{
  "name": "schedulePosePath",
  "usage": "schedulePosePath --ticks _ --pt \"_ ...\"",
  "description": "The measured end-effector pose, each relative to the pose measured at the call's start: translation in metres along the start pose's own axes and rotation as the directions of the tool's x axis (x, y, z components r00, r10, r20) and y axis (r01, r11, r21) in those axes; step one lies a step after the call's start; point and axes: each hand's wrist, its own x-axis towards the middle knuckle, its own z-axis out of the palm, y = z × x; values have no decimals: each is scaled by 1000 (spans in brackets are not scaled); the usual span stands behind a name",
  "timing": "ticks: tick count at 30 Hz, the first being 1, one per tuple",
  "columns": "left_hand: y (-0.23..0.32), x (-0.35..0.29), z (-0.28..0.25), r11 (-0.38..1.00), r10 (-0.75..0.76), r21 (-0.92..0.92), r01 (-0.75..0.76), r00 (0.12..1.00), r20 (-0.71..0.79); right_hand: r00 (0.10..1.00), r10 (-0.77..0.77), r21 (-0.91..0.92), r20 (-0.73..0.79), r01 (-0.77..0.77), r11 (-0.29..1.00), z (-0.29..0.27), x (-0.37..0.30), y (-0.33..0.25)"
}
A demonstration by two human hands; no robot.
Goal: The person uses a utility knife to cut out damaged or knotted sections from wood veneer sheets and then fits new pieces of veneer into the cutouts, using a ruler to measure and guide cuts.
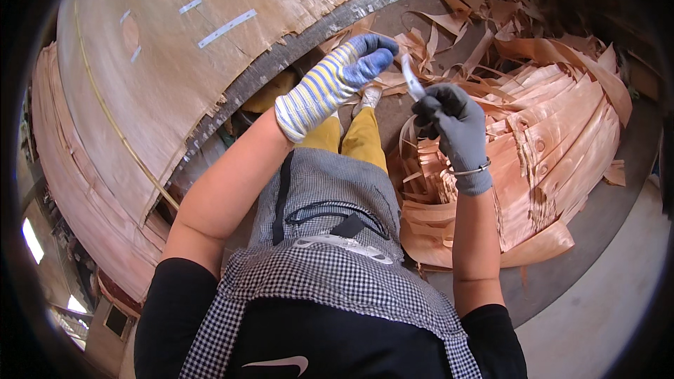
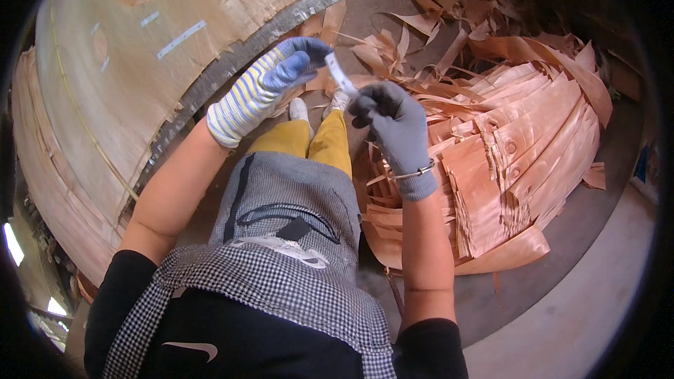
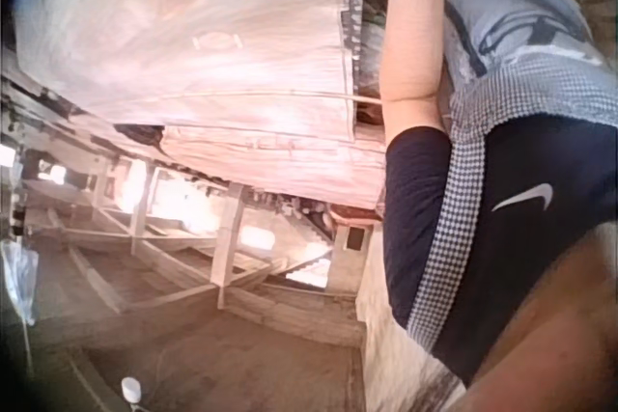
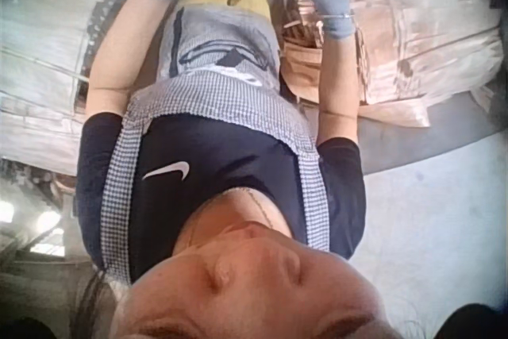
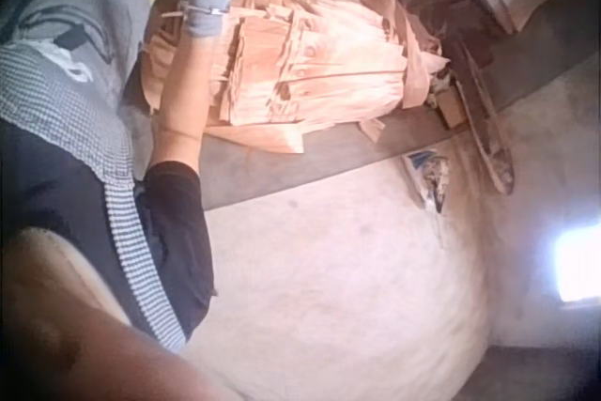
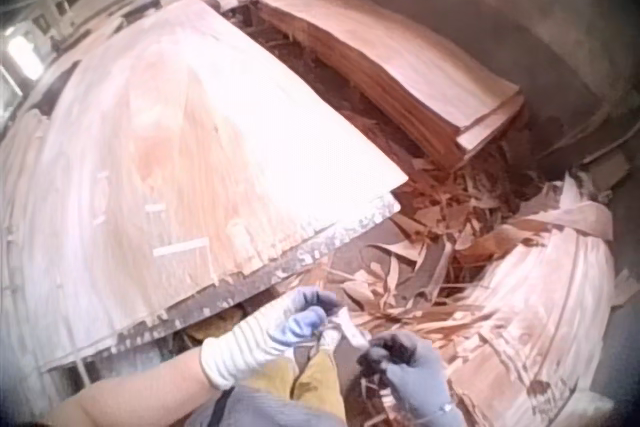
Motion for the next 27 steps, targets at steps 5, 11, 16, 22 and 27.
schedulePosePath --ticks 5,11,16,22,27 --pt "-13 -5 11 997 27 -73 -26 1000 12 995 -93 59 -38 95 994 28 10 2" --pt "0 -6 -10 1000 24 -11 -26 988 -150 992 -70 -113 108 82 990 38 18 -27" --pt "30 5 -2 995 -102 -28 99 974 -204 966 -219 -553 140 260 792 10 34 -55" --pt "88 65 13 994 -14 97 52 931 -363 996 37 -116 76 -28 993 -73 68 -117" --pt "106 156 3 955 133 298 -3 899 -418 989 44 131 -142 -25 991 -215 133 -127"
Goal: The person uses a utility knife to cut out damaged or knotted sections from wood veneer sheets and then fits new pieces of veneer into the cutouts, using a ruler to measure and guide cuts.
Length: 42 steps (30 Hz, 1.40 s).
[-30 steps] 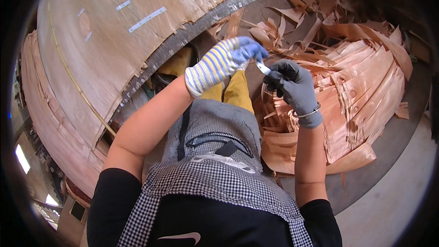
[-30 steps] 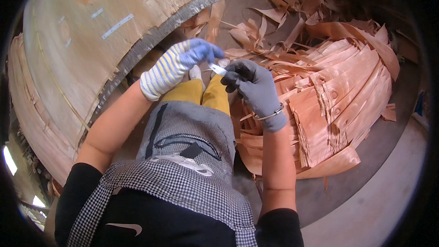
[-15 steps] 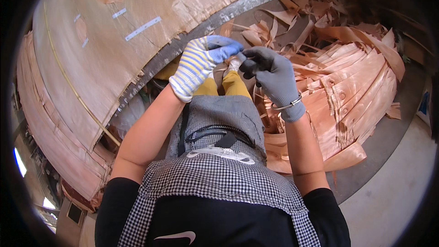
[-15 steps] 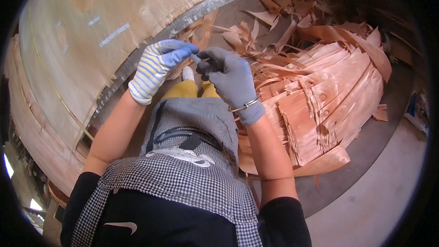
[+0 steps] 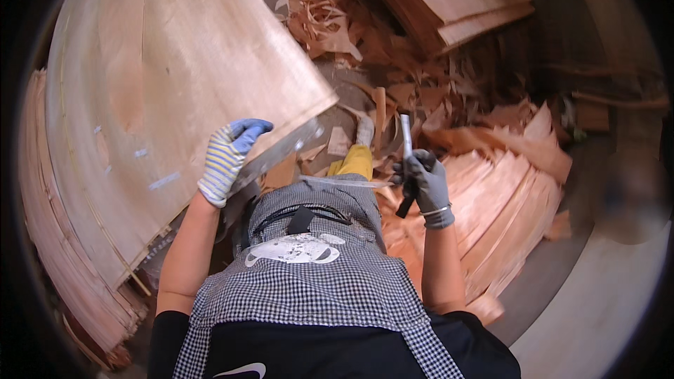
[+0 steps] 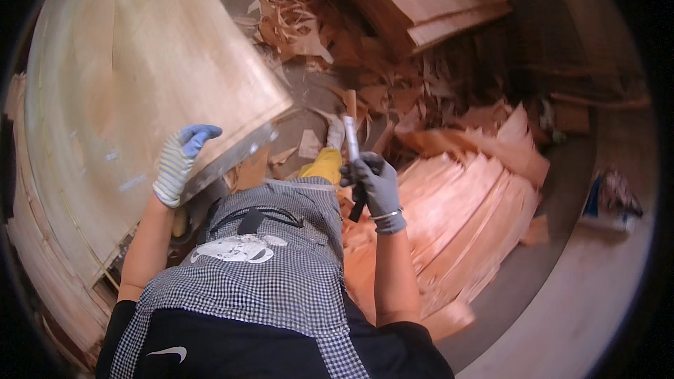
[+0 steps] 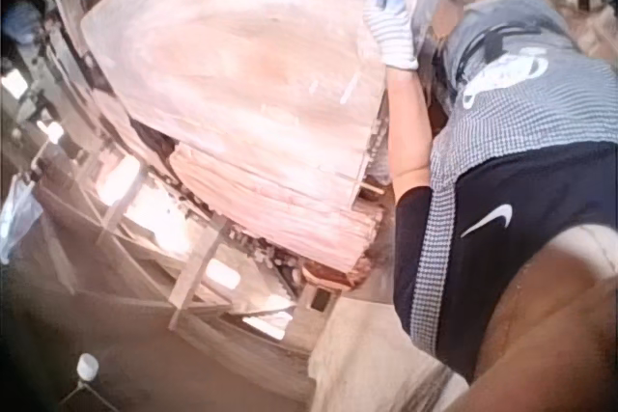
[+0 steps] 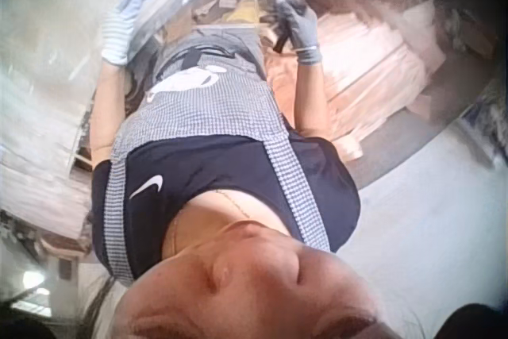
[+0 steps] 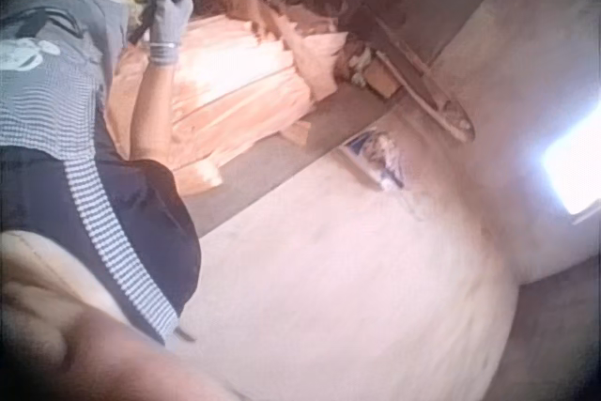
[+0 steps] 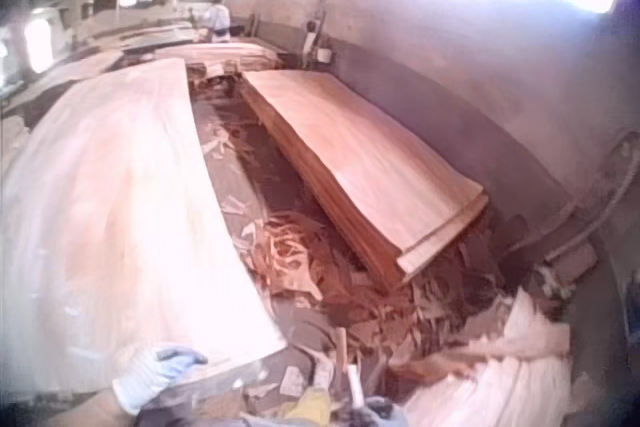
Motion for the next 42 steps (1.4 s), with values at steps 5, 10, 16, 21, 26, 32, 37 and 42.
schedulePosePath --ticks 5,10,16,21,26,32,37,42 --pt "-1 83 51 999 -21 18 27 960 -278 998 -28 -169 -50 19 985 -91 105 -99" --pt "34 144 88 995 -5 89 36 944 -329 997 -74 -300 0 71 951 -125 185 -195" --pt "29 182 103 987 -103 64 147 889 -446 960 -59 -370 273 162 915 -81 292 -239" --pt "27 226 88 975 -217 -90 201 804 -554 856 -72 -561 512 396 727 -5 370 -283" --pt "30 278 46 984 -161 -50 168 749 -643 837 -13 -659 547 441 609 67 418 -329" --pt "41 287 -6 989 -137 -83 119 571 -809 741 66 -609 668 493 622 173 454 -357" --pt "33 263 -25 935 -15 109 337 346 -938 680 215 -659 701 502 560 259 493 -365" --pt "35 229 -23 847 34 52 529 43 -998 478 212 -516 852 699 495 400 546 -391"
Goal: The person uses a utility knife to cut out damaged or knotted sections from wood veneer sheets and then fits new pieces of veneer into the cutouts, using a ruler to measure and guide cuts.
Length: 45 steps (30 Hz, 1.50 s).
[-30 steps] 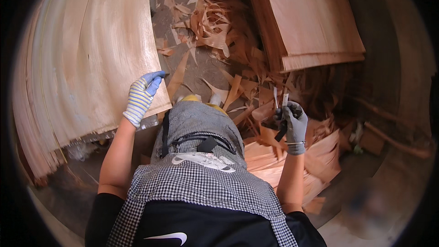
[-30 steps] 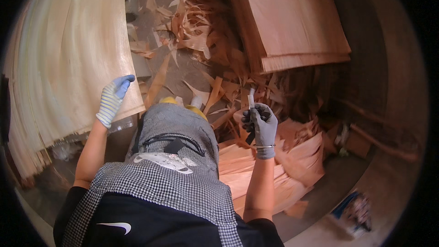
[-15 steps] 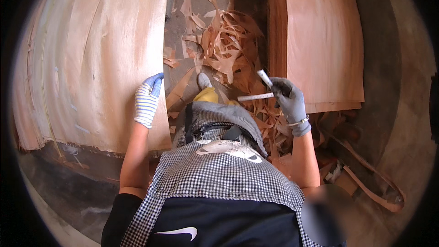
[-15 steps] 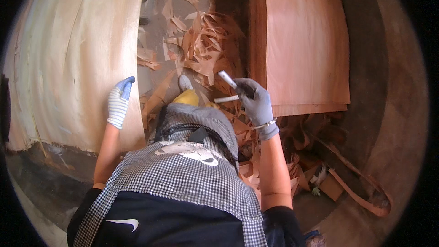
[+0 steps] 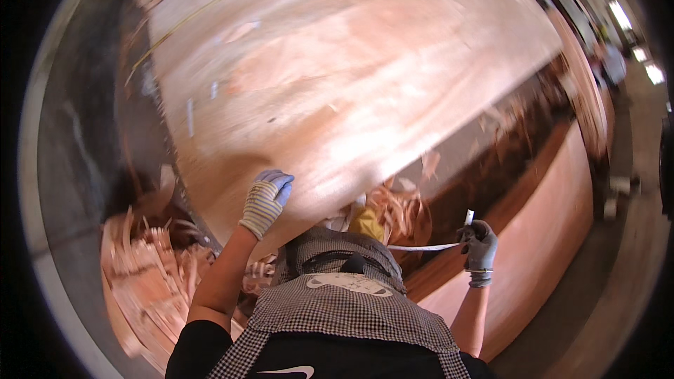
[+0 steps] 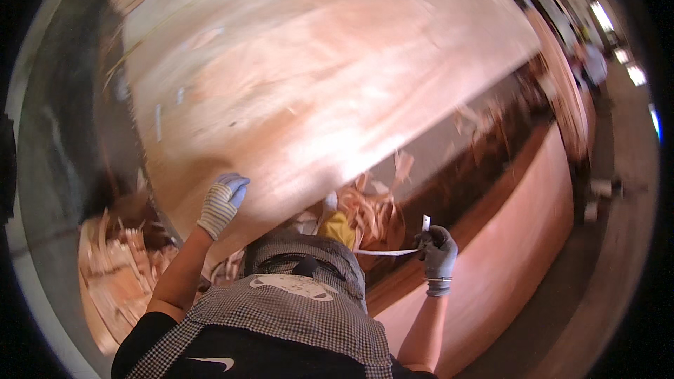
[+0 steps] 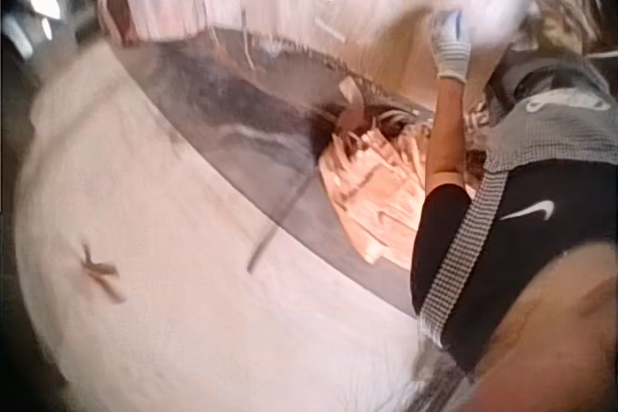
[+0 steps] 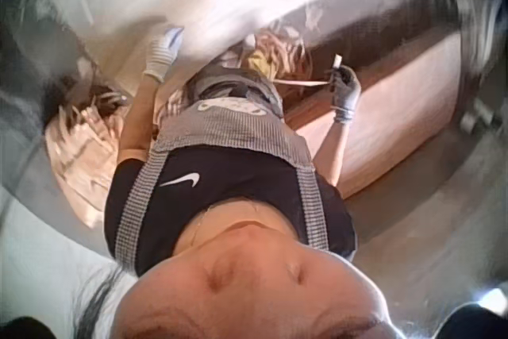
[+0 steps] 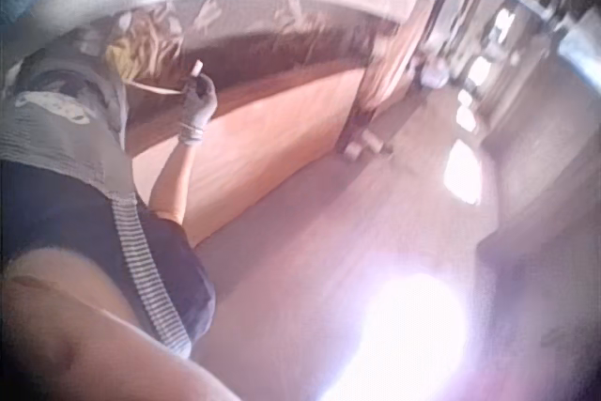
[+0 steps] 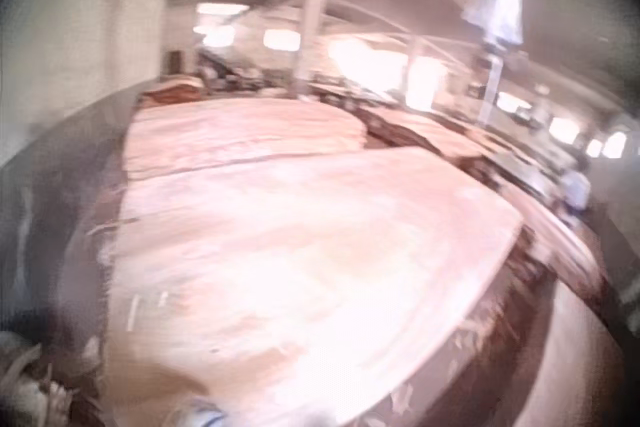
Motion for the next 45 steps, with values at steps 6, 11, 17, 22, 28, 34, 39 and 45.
schedulePosePath --ticks 6,11,17,22,28,34,39,45 --pt "-34 -41 0 908 -393 107 405 913 -111 846 -226 -141 482 330 933 108 145 -104" --pt "-53 -25 1 860 -452 138 491 859 -239 460 -221 -78 860 547 833 264 152 -159" --pt "-132 27 -29 816 -374 274 509 826 -422 429 1 -175 903 366 914 435 124 -176" --pt "-189 68 -49 744 -310 370 557 778 -546 402 -122 -78 907 446 892 549 124 -170" --pt "-216 117 -57 885 -224 335 322 928 -299 502 -58 -262 863 542 799 604 125 -177" --pt "-220 115 -65 944 -67 316 97 992 -104 406 21 -238 914 494 837 576 128 -168" --pt "-224 134 -75 918 -331 170 358 929 -166 549 -124 -231 827 532 815 581 193 -190" --pt "-223 200 -34 939 -39 326 109 976 -215 607 -290 -258 739 654 711 622 219 -152"
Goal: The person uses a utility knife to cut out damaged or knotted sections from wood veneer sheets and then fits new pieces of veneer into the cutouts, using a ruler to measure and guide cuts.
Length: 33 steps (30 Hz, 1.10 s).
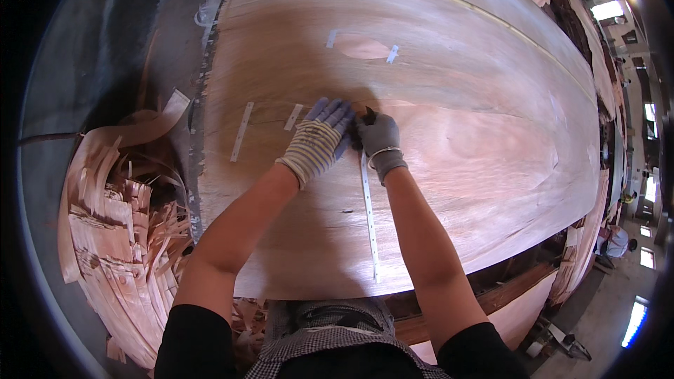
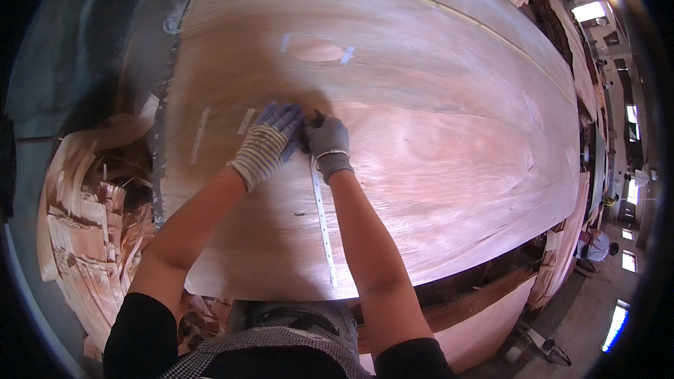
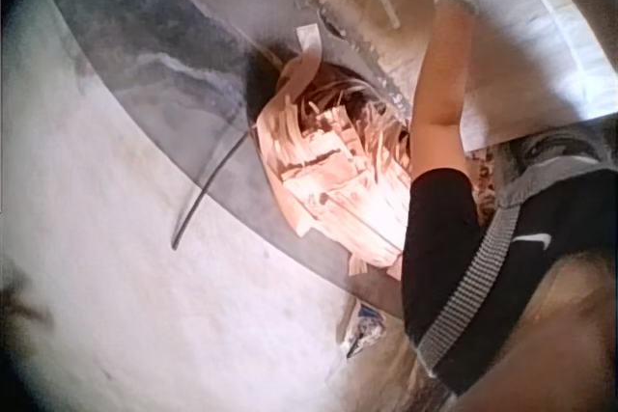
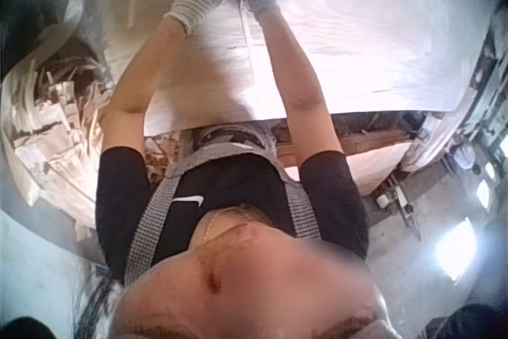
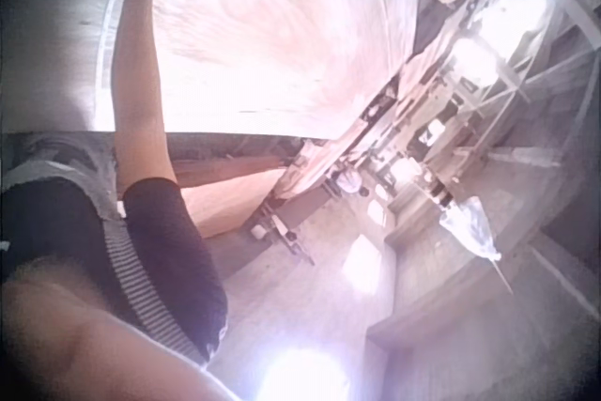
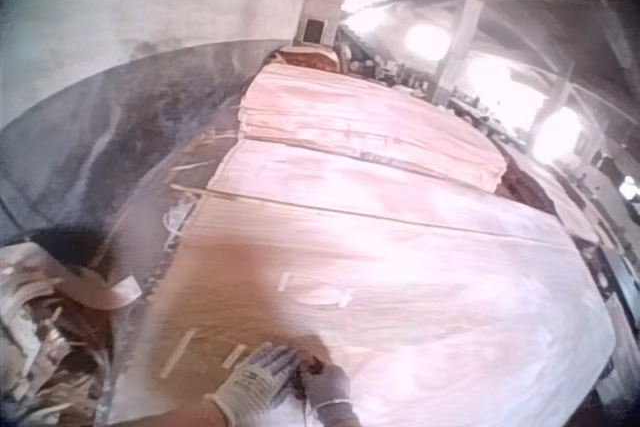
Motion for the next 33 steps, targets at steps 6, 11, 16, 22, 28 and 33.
schedulePosePath --ticks 6,11,16,22,28,33 --pt "-3 -1 -8 996 49 70 -60 988 145 912 -409 -449 -19 358 818 -38 -31 15" --pt "25 65 -25 982 -147 171 85 909 389 945 317 377 78 -323 868 -101 -2 9" --pt "35 85 68 984 152 65 -165 973 173 967 230 60 -113 -224 973 -82 11 54" --pt "55 90 43 969 124 173 -177 952 279 864 496 450 90 -479 753 -155 -85 75" --pt "167 19 63 905 385 -274 -327 902 194 804 589 444 80 -558 701 -136 -157 101" --pt "183 12 66 912 409 -75 -403 878 248 967 256 162 -13 -250 954 -157 -178 151"
